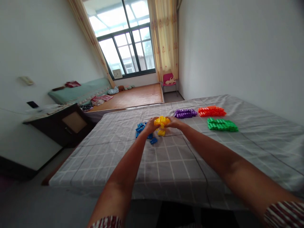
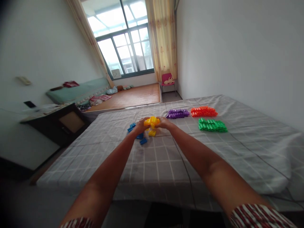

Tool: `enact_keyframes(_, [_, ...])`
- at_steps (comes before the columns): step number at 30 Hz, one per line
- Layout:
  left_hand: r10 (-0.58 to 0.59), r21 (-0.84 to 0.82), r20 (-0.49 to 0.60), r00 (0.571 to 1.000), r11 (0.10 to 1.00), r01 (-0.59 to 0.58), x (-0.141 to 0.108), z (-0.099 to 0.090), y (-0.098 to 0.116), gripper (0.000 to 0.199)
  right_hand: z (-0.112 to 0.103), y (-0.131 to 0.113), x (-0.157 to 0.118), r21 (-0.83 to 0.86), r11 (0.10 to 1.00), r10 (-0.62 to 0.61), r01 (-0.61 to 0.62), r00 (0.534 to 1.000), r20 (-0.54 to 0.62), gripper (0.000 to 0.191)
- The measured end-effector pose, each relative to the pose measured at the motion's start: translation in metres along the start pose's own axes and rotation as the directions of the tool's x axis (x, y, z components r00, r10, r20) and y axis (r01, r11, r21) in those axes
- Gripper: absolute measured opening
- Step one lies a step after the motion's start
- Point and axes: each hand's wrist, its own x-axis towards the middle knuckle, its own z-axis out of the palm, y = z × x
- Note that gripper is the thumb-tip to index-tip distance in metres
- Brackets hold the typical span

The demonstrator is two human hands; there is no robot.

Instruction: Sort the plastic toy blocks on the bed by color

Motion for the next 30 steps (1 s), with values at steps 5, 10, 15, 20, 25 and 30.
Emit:
enact_keyframes(5, [-0.180, -0.020, -0.147, 0.973, 0.984, 0.179, -0.026, -0.039, -0.030, 0.045, 0.026, -0.043, 0.021, 0.424, 0.896, 0.091, -0.129, 0.990, 0.108, 0.045])
enact_keyframes(10, [-0.235, -0.022, -0.226, 0.946, 0.972, 0.236, -0.045, -0.052, -0.048, 0.046, 0.016, -0.067, 0.020, 0.704, 0.672, 0.160, -0.231, 0.973, 0.167, 0.046])
enact_keyframes(15, [-0.258, 0.004, -0.247, 0.934, 0.964, 0.267, -0.043, -0.047, -0.041, 0.037, -0.038, -0.044, -0.011, 0.670, 0.709, 0.179, -0.220, 0.975, 0.130, 0.050])
enact_keyframes(20, [-0.091, 0.079, -0.244, 0.966, 0.990, 0.114, -0.043, -0.034, -0.018, 0.037, -0.138, 0.034, -0.076, 0.353, 0.929, 0.139, -0.114, 0.989, -0.047, 0.061])
enact_keyframes(25, [0.136, 0.096, -0.160, 0.978, 0.988, -0.122, -0.044, -0.015, 0.017, 0.034, -0.226, 0.131, -0.146, -0.040, 0.958, 0.277, -0.283, 0.954, -0.111, 0.080])
enact_keyframes(30, [0.287, -0.012, -0.014, 0.958, 0.958, -0.287, -0.009, 0.032, 0.081, 0.040, -0.242, 0.191, -0.174, -0.258, 0.899, 0.362, -0.354, 0.932, -0.019, 0.098])
